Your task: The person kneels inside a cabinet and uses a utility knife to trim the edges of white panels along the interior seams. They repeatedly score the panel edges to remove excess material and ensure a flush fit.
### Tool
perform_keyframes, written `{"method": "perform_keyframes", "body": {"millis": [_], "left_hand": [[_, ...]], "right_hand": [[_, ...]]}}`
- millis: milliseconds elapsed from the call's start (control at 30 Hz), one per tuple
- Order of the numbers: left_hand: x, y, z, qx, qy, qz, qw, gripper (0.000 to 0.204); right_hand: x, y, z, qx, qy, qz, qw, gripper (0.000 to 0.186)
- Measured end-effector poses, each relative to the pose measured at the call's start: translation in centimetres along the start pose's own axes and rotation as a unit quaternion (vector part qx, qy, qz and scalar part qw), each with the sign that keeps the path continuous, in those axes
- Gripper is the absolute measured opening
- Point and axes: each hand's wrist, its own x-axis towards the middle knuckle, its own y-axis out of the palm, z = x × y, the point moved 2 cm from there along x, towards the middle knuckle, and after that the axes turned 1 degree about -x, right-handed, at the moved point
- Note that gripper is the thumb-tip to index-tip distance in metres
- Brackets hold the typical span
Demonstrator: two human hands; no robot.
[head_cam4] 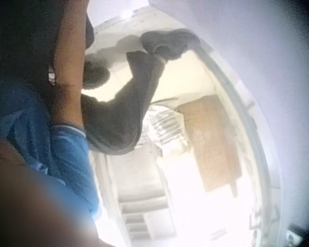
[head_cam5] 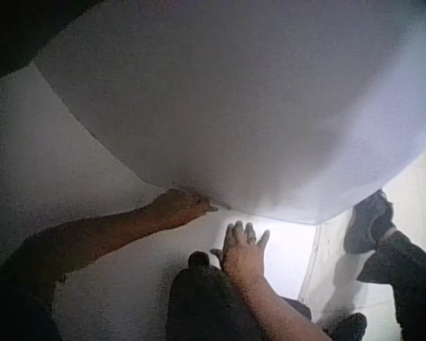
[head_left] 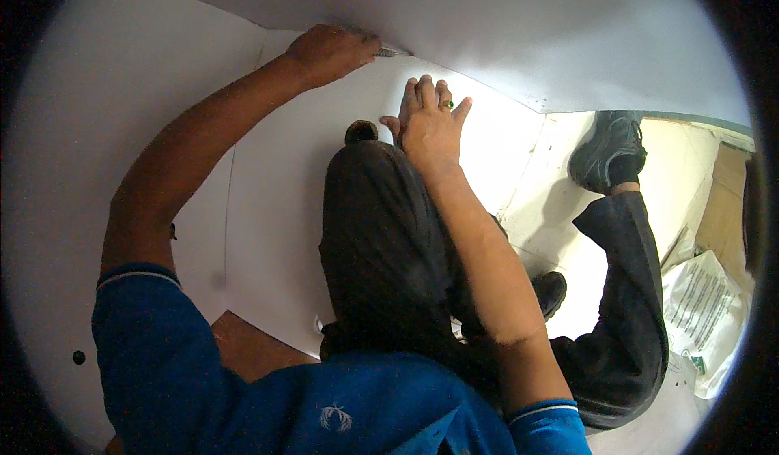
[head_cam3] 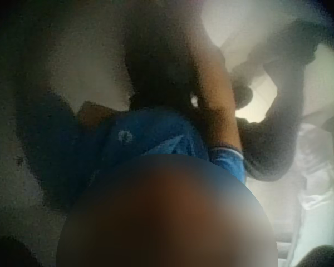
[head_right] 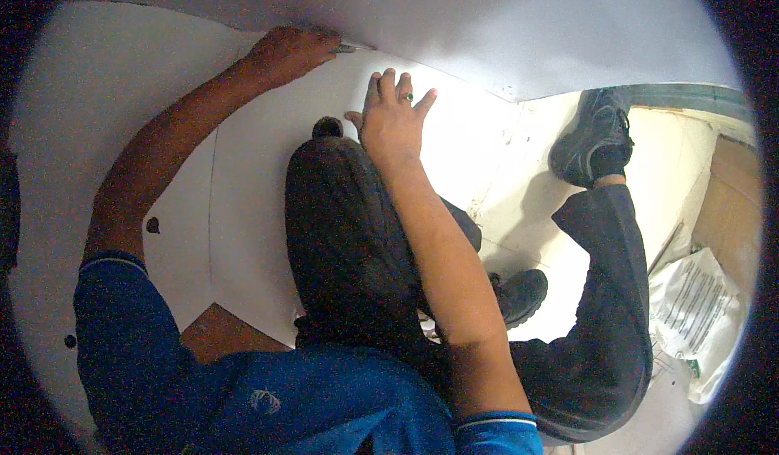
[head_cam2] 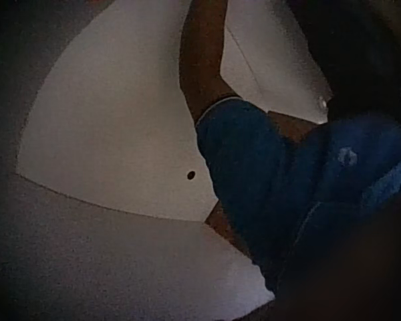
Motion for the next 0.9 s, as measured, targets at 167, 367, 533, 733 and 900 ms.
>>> {"method": "perform_keyframes", "body": {"millis": [167, 367, 533, 733, 900], "left_hand": [[-1.0, 0.0, 0.9, 0.026, 0.032, -0.028, 0.999, 0.023], [-3.2, -2.4, 2.9, 0.08, -0.044, 0.073, 0.993, 0.024], [-1.8, -1.7, -1.0, 0.032, 0.013, -0.04, 0.999, 0.027], [1.1, -0.8, -3.8, 0.041, 0.022, -0.025, 0.999, 0.027], [1.9, -1.3, -4.6, 0.06, 0.01, 0.018, 0.998, 0.022]], "right_hand": [[0.5, 0.0, 0.0, 0.005, -0.01, 0.005, 1.0, 0.081], [0.7, 0.4, -0.2, 0.005, -0.008, -0.012, 1.0, 0.079], [0.2, 0.7, -0.1, 0.006, -0.005, -0.013, 1.0, 0.078], [0.4, 1.0, 0.0, 0.027, -0.009, -0.008, 1.0, 0.078], [0.6, 0.9, -0.3, 0.016, 0.008, 0.029, 0.999, 0.078]]}}
